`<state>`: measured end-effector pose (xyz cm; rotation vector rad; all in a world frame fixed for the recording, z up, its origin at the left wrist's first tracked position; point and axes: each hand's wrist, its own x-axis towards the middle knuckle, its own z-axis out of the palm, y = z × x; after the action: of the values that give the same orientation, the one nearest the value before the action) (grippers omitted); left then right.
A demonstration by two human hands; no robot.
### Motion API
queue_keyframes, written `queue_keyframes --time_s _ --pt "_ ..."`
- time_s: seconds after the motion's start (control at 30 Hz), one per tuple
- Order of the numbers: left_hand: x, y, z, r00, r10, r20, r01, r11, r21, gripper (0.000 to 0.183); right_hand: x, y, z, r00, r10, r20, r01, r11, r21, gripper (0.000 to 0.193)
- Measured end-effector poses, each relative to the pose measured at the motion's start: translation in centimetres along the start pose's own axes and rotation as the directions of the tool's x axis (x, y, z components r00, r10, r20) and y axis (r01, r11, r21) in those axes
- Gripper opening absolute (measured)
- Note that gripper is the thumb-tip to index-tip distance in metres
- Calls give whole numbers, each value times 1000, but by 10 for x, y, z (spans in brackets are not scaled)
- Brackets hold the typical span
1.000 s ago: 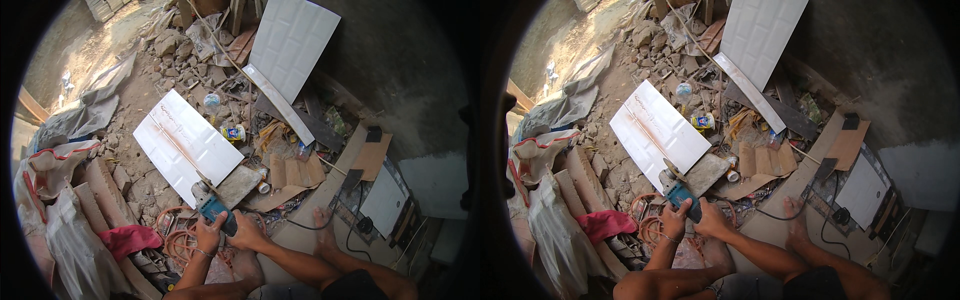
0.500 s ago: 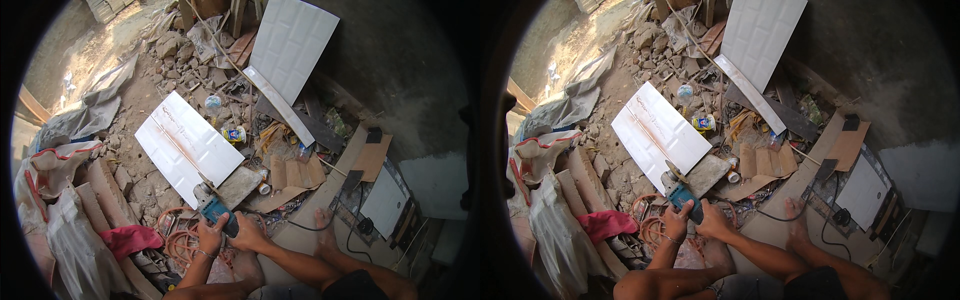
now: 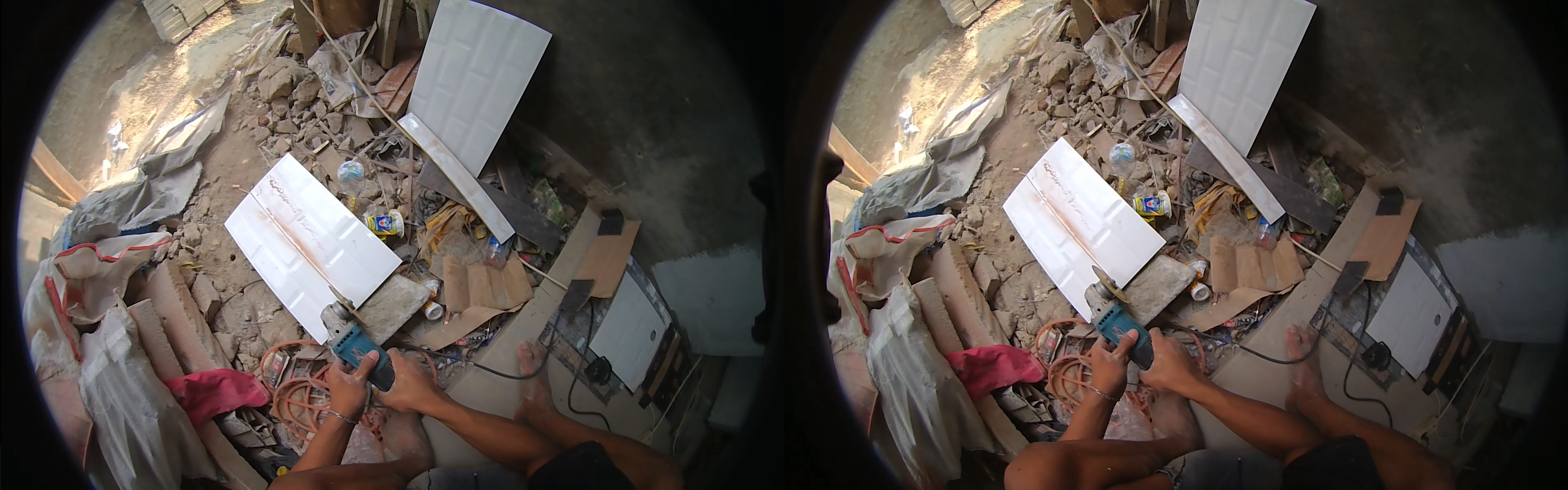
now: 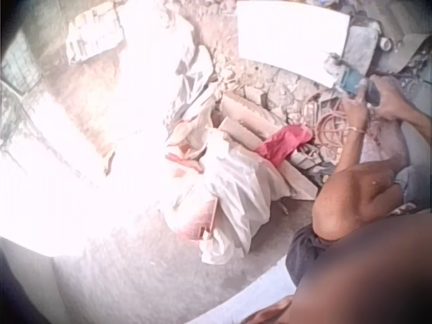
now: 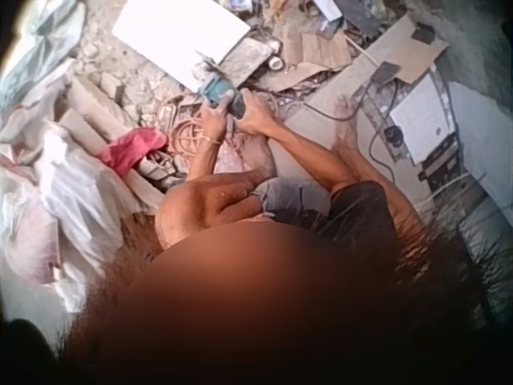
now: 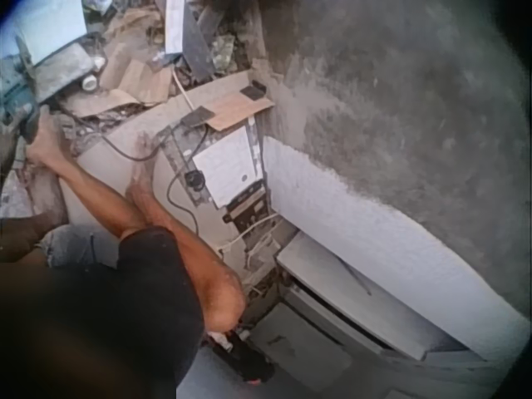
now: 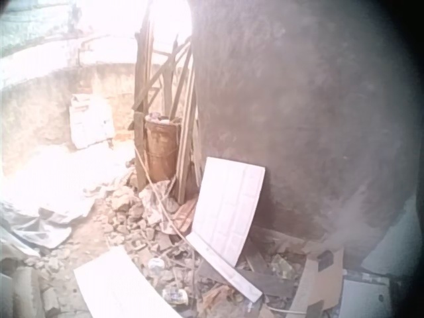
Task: The person uses an angle grinder to cut a white ceramic tile into two pieces, then cuts a circular hole in another tile. After finishing, the person carries the cut tiles into a tiled room and places them on a wooden scaffold.
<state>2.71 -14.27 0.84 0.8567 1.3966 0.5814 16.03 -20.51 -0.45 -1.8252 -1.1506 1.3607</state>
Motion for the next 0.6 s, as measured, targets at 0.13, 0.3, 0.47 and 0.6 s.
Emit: queue_keyframes --time_s 0.13,0.3,0.47,0.6 --pt "-2 4 -3 999 -40 -6 40 999 -10 38 -3 -6 -4 1000 9 23 -9 1000 2 56" --pt "-4 17 -6 998 50 25 -49 997 -53 39 1 -20 -10 998 -61 17 61 998 8 57" --pt "0 30 -11 999 50 11 -49 997 -56 39 8 -35 -12 998 -61 11 61 998 -1 55" --pt "3 34 -13 995 97 -26 -99 992 -81 35 13 -46 -12 998 -66 18 66 998 -1 53"
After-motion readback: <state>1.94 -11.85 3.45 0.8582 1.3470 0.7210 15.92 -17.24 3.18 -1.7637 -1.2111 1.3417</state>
